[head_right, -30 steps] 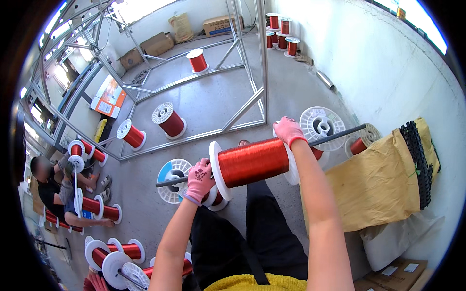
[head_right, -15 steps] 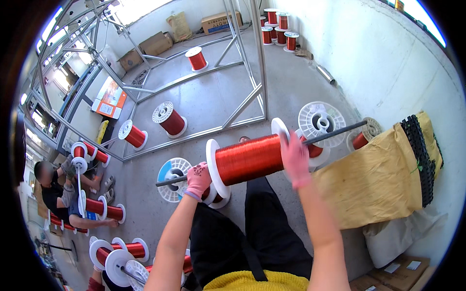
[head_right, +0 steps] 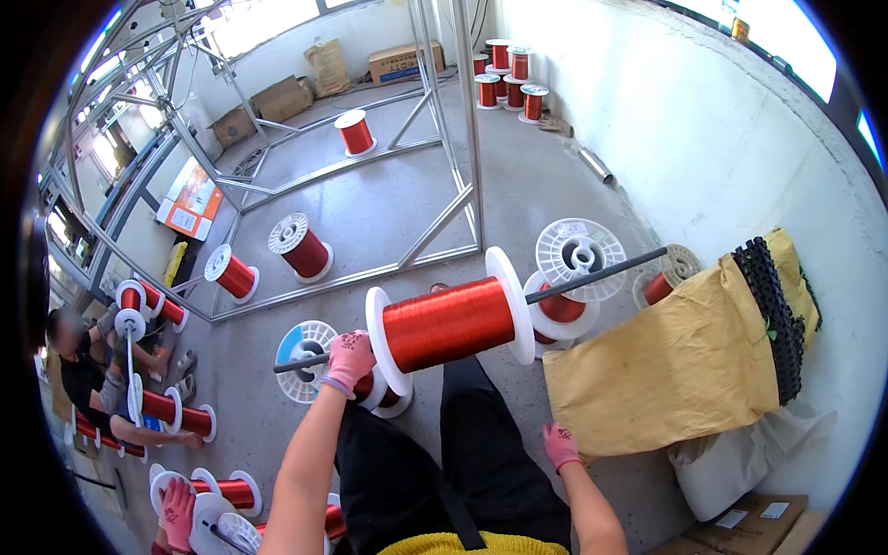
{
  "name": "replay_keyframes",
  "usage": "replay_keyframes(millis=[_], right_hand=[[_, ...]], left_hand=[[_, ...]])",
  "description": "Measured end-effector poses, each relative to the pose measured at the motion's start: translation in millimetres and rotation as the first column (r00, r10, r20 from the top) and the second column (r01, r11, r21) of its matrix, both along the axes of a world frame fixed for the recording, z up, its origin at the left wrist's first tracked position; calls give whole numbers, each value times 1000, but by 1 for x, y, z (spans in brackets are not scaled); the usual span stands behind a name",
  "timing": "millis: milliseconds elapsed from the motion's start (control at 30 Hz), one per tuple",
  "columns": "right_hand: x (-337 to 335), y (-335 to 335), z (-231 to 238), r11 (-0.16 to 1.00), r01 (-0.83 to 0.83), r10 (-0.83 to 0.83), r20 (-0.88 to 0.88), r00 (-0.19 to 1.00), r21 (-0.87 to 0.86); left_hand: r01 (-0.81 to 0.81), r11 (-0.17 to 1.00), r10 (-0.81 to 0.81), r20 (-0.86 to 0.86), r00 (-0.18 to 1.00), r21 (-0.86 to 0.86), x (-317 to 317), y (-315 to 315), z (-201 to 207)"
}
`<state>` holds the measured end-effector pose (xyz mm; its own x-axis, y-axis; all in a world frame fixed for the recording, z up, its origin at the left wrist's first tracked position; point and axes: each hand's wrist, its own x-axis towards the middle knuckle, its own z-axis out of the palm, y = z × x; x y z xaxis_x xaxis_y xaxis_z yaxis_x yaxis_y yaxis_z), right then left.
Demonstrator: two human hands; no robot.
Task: The person organizes wire spools by sliding them onto a metal rod and placing them around the workspace.
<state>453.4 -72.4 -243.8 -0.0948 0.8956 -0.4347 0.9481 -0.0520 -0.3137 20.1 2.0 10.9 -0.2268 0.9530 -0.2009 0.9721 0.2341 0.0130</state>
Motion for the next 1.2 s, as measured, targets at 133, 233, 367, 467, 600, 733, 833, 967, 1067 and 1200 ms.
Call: replay_keyframes(millis=[133,233,367,467,600,733,833,967,1067,1200], right_hand=[[-6,3,23,999,52,-51,-59,997,13],[-14,1,44,986,143,-142,11,990,-85],[-5,4,58,977,-135,120,96,988,168],[-14,49,109,904,-22,21,7,1000,427],[-89,138,266,808,327,18,-576,817,490],[-160,211,338,842,222,-54,-334,941,491],[-184,237,334,947,48,-19,-91,996,318],[-187,232,327,953,3,15,-58,998,302],[-187,229,327,955,26,12,-125,992,297],[-168,193,306,868,-108,247,-231,941,485]], left_hand=[[-13,1000,13,-2,1000,-19,-3,-4,-9],[14,1000,-14,1,1000,5,-9,-2,-14],[104,993,-105,29,994,48,-13,-2,-19],[187,978,-190,24,981,94,-16,0,-24],[354,932,-348,-81,934,80,-28,3,-24],[389,917,-386,-51,921,82,-27,6,-18],[180,978,-162,164,973,-106,-20,10,-8],[218,974,-205,167,964,-63,-24,10,-12],[375,915,-393,119,912,151,-36,9,-28],[277,961,-272,152,950,-14,-32,7,-16]])
